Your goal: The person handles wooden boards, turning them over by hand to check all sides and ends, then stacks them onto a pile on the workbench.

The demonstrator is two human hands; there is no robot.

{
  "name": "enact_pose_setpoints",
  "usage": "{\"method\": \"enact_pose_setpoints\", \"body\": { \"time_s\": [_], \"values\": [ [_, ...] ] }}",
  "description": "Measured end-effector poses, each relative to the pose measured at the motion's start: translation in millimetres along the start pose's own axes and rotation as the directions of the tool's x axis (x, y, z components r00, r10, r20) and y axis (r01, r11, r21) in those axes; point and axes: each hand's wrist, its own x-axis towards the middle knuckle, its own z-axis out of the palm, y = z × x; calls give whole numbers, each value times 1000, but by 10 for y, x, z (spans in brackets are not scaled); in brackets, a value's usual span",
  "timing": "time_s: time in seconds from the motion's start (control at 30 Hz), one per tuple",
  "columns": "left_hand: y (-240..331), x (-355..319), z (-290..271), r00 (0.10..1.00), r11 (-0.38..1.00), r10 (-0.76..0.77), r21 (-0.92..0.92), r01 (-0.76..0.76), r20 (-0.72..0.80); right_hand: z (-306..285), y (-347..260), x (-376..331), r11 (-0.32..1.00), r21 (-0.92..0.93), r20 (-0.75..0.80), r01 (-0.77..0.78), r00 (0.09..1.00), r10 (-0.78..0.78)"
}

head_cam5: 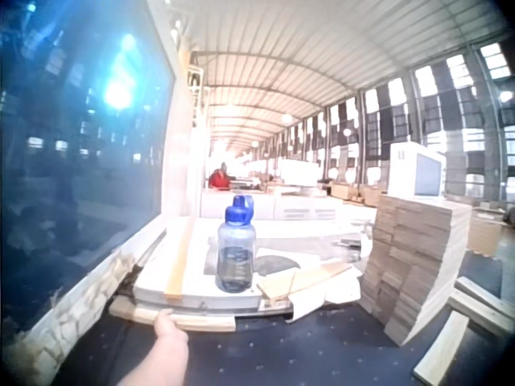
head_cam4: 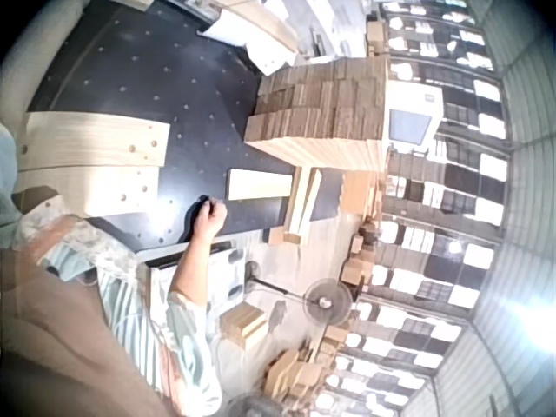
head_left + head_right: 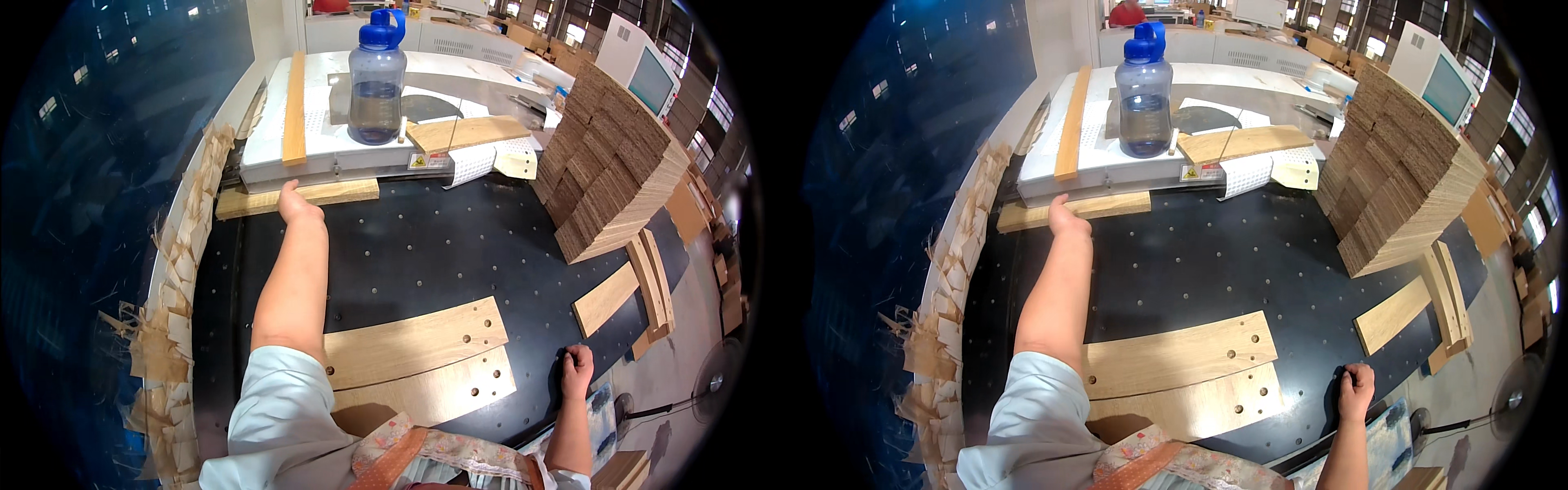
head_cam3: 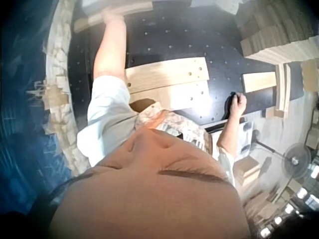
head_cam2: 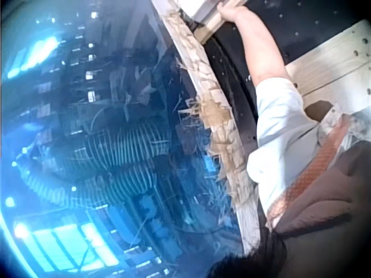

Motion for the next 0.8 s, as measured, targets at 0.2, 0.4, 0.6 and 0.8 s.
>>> {"method": "enact_pose_setpoints", "body": {
  "time_s": [0.2,0.4,0.6,0.8],
  "values": [
    [-30,140,-190,990,981,126,139,-134,62,4,-38,22,1000,-29,1,2,1000,-2],
    [151,-246,30,997,998,-59,2,60,-40,-46,-64,-10,996,-85,12,-7,1000,9],
    [273,-108,-1,999,997,-46,-69,45,-15,-13,-91,7,998,-55,-13,-24,1000,23],
    [323,102,-9,993,996,-86,15,85,78,-57,-88,-13,997,-63,-14,-44,999,43]
  ]
}}
